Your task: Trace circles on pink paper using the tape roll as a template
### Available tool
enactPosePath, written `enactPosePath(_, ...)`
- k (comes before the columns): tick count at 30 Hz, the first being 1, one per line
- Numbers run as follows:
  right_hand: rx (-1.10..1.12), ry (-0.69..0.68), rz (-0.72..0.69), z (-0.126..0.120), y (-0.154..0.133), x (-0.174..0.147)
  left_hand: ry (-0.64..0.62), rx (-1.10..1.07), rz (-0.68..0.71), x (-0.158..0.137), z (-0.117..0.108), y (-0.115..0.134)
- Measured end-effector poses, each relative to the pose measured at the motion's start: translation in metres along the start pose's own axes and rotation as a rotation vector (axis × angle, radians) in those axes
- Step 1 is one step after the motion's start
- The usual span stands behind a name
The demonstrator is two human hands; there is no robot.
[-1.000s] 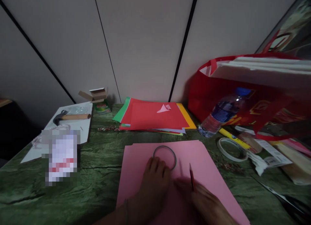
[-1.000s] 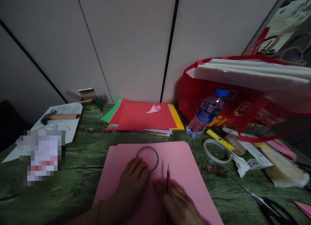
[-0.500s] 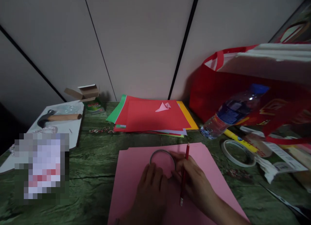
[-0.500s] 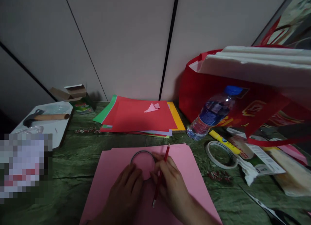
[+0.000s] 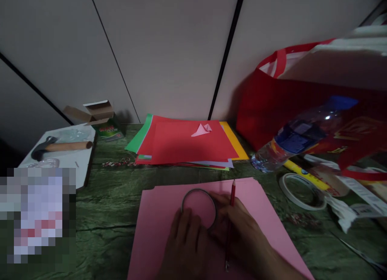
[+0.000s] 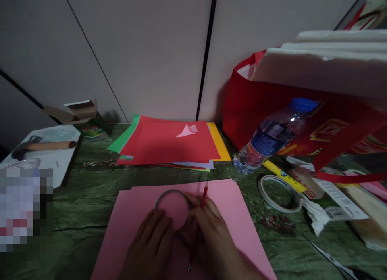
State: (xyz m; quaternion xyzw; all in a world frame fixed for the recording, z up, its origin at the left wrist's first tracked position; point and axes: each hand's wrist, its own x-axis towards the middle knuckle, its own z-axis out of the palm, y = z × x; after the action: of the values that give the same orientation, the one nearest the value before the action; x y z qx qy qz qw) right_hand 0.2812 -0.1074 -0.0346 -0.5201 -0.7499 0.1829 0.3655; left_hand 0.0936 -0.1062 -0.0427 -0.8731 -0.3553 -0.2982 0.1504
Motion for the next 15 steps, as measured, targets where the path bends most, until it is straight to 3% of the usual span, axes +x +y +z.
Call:
enactPosePath(4,-0.003,-0.009,0.002,0.0010,0.0035,0.0006,-0.027,0.035,0.048,-0.0037,0.0019,0.0047)
enactPosePath(11,0.009,0.015,-0.049,0.0002,0.0033,0.0034,0.087,0.051,0.111,-0.0033,0.0029,0.0106)
enactPosePath(15,0.015,0.037,-0.015,-0.0020,-0.0021,0.0041,0.023,0.028,0.097,-0.0030,-0.0014,0.0091)
